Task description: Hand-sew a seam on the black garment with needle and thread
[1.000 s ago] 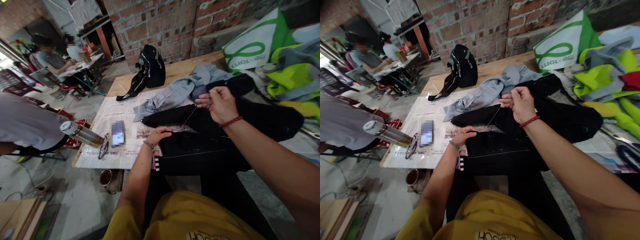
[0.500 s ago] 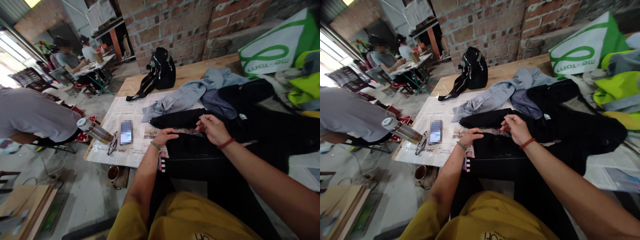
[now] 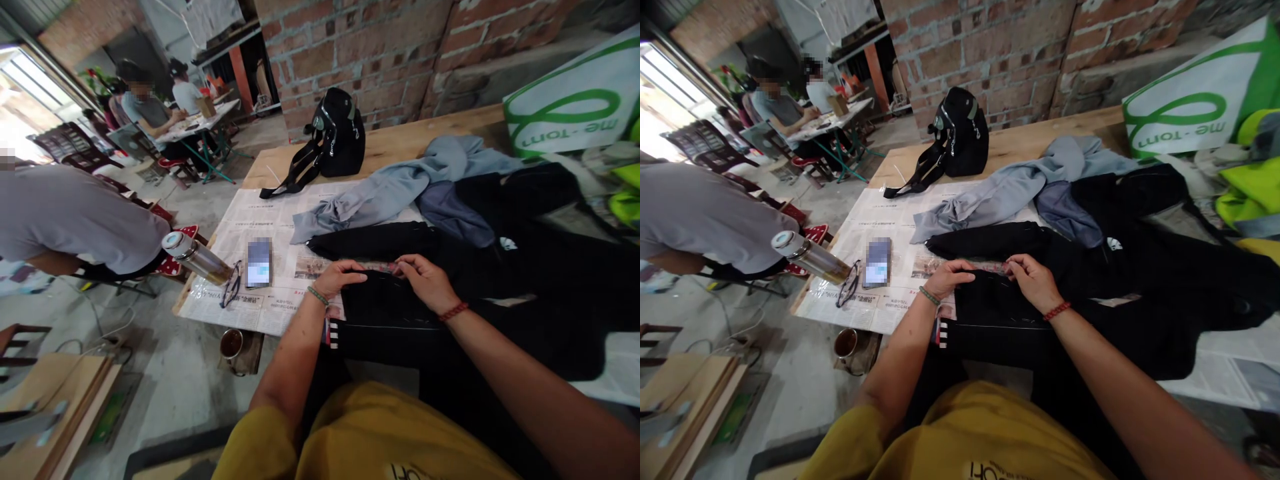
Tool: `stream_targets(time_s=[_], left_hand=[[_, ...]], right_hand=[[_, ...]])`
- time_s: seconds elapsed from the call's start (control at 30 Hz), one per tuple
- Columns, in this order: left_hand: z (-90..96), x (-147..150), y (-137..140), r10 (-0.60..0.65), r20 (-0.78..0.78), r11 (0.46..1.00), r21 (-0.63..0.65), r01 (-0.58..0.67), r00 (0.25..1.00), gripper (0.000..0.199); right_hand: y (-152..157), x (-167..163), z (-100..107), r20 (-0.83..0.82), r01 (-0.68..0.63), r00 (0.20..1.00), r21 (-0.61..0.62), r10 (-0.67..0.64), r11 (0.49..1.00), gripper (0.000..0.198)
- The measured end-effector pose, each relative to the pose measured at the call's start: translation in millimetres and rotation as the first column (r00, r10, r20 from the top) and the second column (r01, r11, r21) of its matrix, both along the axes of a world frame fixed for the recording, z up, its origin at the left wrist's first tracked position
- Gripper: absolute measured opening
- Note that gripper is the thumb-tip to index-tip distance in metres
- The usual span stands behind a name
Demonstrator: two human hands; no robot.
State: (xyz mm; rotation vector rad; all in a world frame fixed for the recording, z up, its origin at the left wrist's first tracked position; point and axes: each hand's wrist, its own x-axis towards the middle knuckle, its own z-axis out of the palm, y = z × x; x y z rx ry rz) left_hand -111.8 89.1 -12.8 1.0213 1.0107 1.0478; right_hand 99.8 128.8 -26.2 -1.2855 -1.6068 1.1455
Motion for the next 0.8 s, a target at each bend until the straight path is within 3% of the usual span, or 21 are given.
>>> stream_targets(time_s=[0.8], left_hand=[[9.0, 2, 5, -0.059, -0.008, 0.998, -0.027, 0.059, 0.998, 0.03]], right_hand=[[3, -6, 10, 0.055, -0.004, 0.998, -0.045, 0.006, 0.999, 0.024]])
